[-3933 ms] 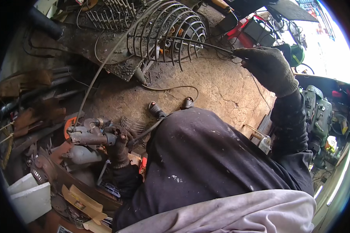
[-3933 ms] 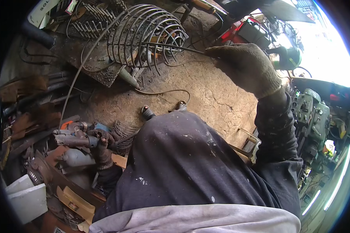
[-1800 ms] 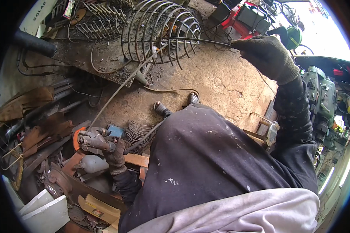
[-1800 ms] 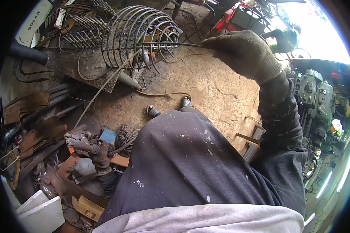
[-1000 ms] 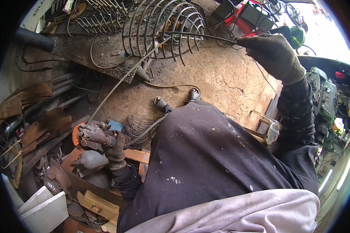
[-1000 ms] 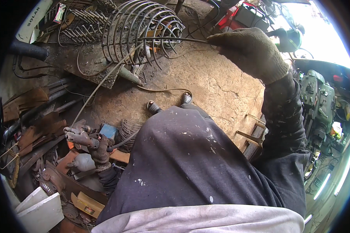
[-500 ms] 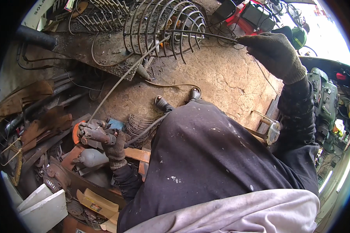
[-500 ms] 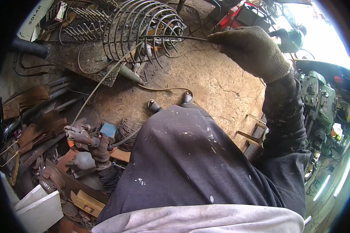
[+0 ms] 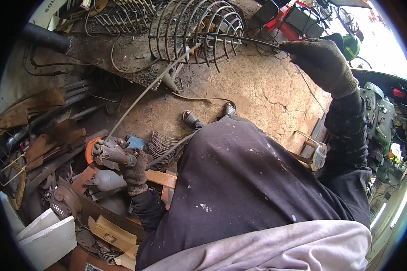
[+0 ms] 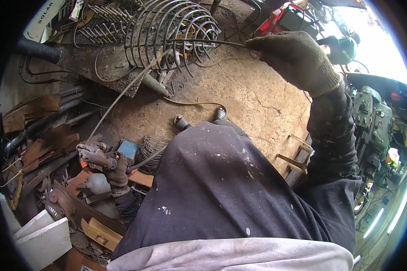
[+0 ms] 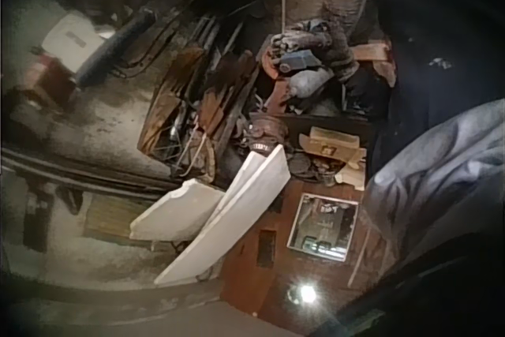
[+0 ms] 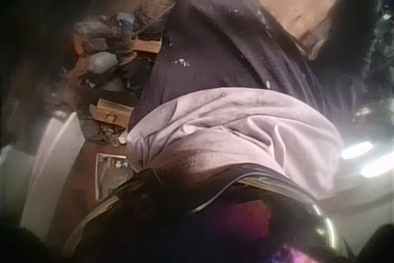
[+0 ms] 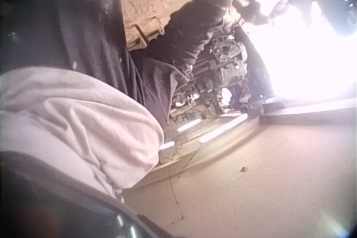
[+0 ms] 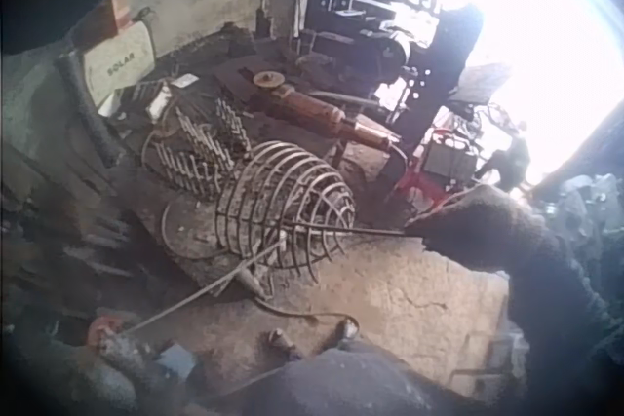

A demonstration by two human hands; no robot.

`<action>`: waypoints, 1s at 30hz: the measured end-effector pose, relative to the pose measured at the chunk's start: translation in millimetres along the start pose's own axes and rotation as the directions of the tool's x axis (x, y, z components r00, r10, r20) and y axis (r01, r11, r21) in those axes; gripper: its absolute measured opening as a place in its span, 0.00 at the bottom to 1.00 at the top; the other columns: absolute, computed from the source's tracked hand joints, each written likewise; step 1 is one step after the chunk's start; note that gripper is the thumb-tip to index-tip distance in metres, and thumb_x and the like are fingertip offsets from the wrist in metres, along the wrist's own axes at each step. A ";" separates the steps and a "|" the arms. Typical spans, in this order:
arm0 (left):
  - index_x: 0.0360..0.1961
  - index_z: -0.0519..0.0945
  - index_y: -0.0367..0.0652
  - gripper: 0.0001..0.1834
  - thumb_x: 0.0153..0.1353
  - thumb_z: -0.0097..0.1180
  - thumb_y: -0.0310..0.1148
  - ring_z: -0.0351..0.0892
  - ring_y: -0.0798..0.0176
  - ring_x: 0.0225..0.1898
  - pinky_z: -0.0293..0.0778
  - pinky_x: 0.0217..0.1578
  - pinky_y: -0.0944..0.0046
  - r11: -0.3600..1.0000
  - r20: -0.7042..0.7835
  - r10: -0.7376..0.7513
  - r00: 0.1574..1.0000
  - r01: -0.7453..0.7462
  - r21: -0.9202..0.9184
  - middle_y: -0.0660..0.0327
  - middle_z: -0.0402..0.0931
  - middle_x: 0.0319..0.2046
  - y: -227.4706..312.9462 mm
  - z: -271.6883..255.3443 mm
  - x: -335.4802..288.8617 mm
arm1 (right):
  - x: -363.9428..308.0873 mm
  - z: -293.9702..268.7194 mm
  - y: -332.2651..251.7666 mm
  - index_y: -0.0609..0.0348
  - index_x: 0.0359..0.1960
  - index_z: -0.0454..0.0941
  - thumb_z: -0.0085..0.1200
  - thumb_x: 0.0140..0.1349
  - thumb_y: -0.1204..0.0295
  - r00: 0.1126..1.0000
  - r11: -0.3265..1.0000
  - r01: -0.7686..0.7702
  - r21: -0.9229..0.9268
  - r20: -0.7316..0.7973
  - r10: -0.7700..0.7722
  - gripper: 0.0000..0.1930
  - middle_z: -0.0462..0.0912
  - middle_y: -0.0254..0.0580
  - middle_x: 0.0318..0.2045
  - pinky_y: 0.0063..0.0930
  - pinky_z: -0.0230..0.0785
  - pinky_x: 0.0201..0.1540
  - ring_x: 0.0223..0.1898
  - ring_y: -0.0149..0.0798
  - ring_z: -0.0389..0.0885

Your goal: The person uses a welding tool to fuse metal components of a cage-like structure, then taps the welds with a hammer and points at the joint.

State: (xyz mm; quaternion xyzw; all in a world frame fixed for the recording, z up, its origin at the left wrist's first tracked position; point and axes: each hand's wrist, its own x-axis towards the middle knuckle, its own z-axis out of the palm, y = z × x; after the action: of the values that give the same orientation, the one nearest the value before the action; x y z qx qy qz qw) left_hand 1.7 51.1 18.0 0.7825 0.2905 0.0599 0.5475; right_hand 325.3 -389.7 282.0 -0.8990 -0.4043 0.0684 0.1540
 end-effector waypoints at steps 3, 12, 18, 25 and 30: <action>0.45 0.71 0.44 0.19 0.57 0.68 0.25 0.83 0.60 0.26 0.81 0.28 0.59 0.988 0.053 -0.114 0.992 0.119 -0.094 0.58 0.79 0.33 -2.7 -5.4 -2.6 | 3.1 0.9 0.0 0.55 0.51 0.85 0.62 0.64 0.74 1.000 1.000 0.018 0.008 -0.001 -0.018 0.13 0.88 0.49 0.40 0.37 0.80 0.44 0.41 0.48 0.88; 0.42 0.73 0.39 0.19 0.54 0.70 0.24 0.80 0.60 0.23 0.80 0.27 0.62 0.846 -0.124 -0.076 0.989 -0.002 -0.534 0.60 0.76 0.28 61.5 -30.0 -21.0 | -1.3 4.7 8.2 0.59 0.51 0.85 0.60 0.60 0.78 1.000 0.996 0.005 0.092 -0.014 -0.004 0.16 0.86 0.47 0.32 0.35 0.76 0.40 0.34 0.42 0.85; 0.46 0.73 0.37 0.20 0.56 0.69 0.27 0.80 0.64 0.24 0.79 0.27 0.63 0.989 -0.407 0.007 0.913 -0.067 -0.132 0.59 0.77 0.29 118.5 -83.0 -6.4 | -1.2 4.0 4.6 0.60 0.52 0.84 0.60 0.60 0.79 0.996 0.994 -0.093 0.062 0.018 0.092 0.16 0.86 0.48 0.34 0.35 0.76 0.43 0.36 0.44 0.85; 0.49 0.74 0.35 0.23 0.56 0.70 0.32 0.79 0.69 0.25 0.75 0.29 0.67 0.985 -0.384 0.095 0.919 -0.031 0.168 0.61 0.79 0.31 185.1 -98.7 13.8 | 0.8 1.3 -4.7 0.57 0.50 0.86 0.61 0.59 0.77 0.990 0.989 -0.138 0.050 0.010 0.138 0.16 0.88 0.53 0.40 0.36 0.79 0.46 0.41 0.48 0.88; 0.51 0.74 0.35 0.22 0.59 0.66 0.32 0.82 0.68 0.29 0.79 0.33 0.66 0.970 -0.427 0.119 0.897 -0.014 0.241 0.60 0.80 0.34 209.9 -85.5 34.1 | 0.4 -1.7 -9.1 0.56 0.49 0.86 0.61 0.59 0.76 0.996 0.996 -0.084 0.018 -0.006 0.084 0.15 0.87 0.52 0.40 0.38 0.79 0.47 0.41 0.50 0.88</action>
State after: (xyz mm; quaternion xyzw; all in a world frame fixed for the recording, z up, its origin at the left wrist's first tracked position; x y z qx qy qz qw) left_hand 76.3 90.5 231.2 0.8169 0.3842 0.2185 0.3705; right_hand 319.6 -384.1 286.6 -0.9140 -0.3649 0.0755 0.1602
